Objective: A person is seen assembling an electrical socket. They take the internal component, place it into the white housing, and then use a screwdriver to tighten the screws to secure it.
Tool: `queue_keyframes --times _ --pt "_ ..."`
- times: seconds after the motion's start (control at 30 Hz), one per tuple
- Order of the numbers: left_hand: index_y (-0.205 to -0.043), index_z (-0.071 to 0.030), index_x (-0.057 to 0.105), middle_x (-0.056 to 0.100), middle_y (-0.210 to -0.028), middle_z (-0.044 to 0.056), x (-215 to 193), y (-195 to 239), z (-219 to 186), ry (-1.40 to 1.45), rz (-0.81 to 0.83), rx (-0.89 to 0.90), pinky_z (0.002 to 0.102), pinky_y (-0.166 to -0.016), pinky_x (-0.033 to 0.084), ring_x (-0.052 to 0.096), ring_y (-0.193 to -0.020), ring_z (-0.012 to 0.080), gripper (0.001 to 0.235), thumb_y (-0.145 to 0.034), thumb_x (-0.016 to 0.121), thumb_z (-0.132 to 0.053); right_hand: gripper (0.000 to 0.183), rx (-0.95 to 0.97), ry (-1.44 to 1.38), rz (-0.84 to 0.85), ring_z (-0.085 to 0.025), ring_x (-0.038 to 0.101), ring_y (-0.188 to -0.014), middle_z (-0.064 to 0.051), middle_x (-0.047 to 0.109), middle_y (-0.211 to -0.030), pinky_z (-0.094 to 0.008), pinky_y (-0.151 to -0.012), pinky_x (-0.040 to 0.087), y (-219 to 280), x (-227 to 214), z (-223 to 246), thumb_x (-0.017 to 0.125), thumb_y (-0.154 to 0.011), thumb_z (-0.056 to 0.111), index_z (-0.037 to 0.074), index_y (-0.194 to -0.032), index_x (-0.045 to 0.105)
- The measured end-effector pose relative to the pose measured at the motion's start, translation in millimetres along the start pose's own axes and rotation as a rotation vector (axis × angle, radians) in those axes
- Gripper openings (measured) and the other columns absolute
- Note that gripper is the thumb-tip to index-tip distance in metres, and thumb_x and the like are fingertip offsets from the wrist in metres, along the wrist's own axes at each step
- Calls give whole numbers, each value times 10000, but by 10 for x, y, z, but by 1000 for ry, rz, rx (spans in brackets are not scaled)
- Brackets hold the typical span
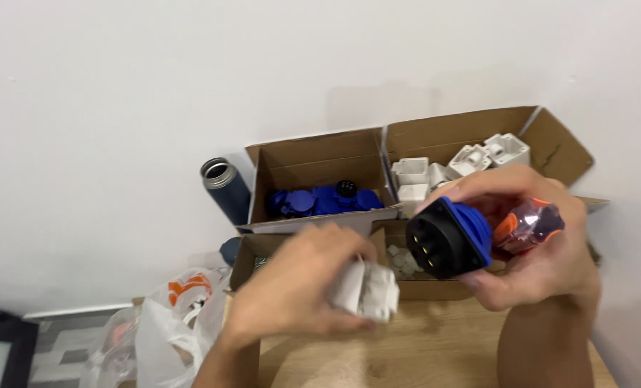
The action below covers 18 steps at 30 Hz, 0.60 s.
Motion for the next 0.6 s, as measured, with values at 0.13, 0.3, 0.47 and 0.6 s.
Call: queue_keyframes --times 0.13,0.3,0.47,0.6 --pt "-1286 -105 601 650 -1280 109 755 -118 -114 -10 498 -64 513 -841 506 672 -1085 345 659 -728 882 -315 583 19 -446 32 -301 800 -1058 -250 759 -1174 -367 -845 679 -5 76 3 851 -970 370 90 -1358 518" --pt "-1397 -82 542 456 -1346 122 1077 -199 -213 50 812 -249 594 -722 571 649 -1094 403 668 -796 818 -177 706 42 -460 -29 -297 801 -991 -242 769 -1084 -361 -817 672 -36 43 -59 830 -960 447 -18 -1389 518" --pt "-1322 -123 625 448 -1319 119 1434 -214 -93 33 831 -223 571 -747 581 641 -1104 378 593 -764 822 -161 751 98 -506 -24 -334 794 -1057 -267 746 -1143 -389 -838 653 35 -41 -207 813 -924 440 -33 -1455 572" --pt "-1322 -102 650 439 -1393 155 1539 -184 -119 -18 908 -237 538 -741 628 649 -1080 399 513 -836 788 -17 753 74 -610 3 -357 780 -1043 -319 727 -1167 -396 -762 664 59 -49 -233 834 -954 419 -58 -1469 561"
Point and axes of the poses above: each hand's wrist, its own y-axis away from the middle knuckle, its own x-axis out of the palm, z = x × y, the point moved 7 cm from there along -y, towards the middle knuckle
